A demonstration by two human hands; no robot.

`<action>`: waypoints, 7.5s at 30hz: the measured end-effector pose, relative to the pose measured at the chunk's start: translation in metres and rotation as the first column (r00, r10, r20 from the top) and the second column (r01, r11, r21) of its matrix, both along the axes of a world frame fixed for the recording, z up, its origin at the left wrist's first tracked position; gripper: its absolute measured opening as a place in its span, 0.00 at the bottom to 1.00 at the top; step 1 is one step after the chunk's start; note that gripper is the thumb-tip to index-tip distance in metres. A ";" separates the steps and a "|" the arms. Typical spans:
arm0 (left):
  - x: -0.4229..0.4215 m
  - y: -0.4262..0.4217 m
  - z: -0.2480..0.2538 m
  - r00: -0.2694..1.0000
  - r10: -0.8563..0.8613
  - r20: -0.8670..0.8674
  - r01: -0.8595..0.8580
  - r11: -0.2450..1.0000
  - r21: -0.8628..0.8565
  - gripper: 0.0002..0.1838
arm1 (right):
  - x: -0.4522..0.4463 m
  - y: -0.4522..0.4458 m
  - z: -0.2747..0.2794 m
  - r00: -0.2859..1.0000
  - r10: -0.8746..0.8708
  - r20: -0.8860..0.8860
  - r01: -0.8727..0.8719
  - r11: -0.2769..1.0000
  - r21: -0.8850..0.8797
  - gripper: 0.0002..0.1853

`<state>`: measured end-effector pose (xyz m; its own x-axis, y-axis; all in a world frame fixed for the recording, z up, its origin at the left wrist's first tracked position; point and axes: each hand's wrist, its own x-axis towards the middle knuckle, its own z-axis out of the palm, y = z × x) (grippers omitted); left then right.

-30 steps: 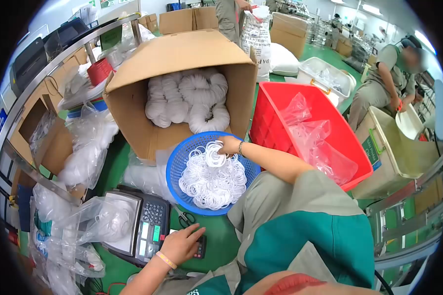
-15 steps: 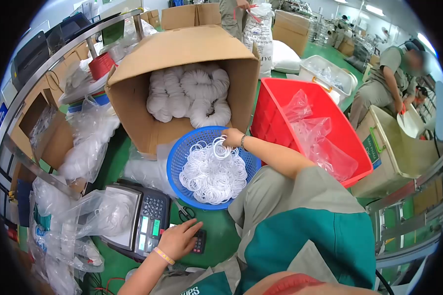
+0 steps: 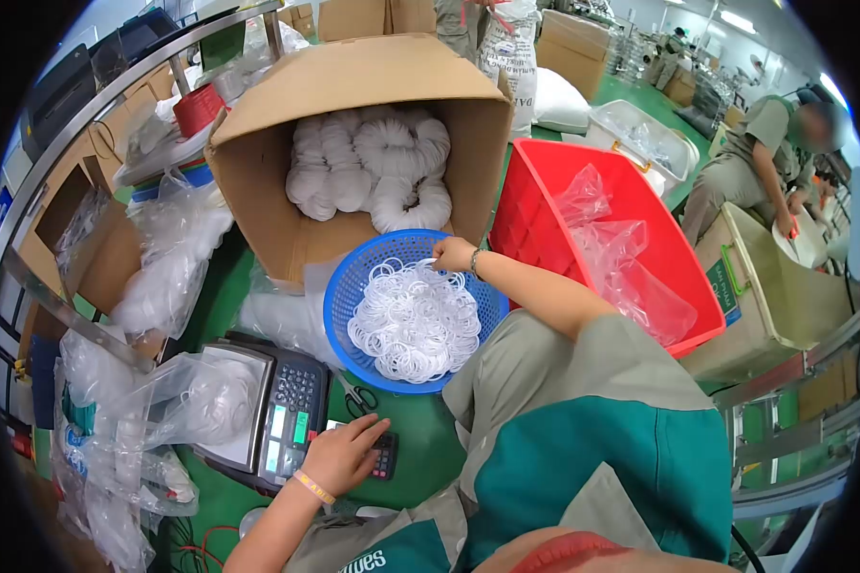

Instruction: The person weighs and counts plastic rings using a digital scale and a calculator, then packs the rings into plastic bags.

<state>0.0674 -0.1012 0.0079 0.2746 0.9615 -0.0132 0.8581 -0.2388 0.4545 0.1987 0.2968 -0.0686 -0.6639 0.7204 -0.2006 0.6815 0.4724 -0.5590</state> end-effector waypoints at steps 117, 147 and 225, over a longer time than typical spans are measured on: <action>-0.009 -0.009 0.001 0.997 0.077 0.001 -0.077 0.992 0.099 0.24 | -0.002 -0.001 -0.007 0.912 0.236 0.336 -0.281 0.955 0.093 0.11; -0.011 -0.010 -0.004 0.996 0.087 0.011 -0.087 0.993 0.076 0.21 | 0.004 0.003 -0.009 0.933 0.249 0.262 -0.283 0.954 0.102 0.09; -0.010 -0.008 -0.005 0.995 0.099 0.009 -0.099 0.994 0.034 0.22 | 0.007 0.001 -0.003 0.969 0.118 0.219 -0.088 0.986 -0.142 0.09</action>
<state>0.0570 -0.1097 0.0034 0.1777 0.9838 0.0225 0.8751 -0.1684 0.4538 0.2054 0.2974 -0.0719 -0.6597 0.6086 -0.4409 0.7485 0.4800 -0.4575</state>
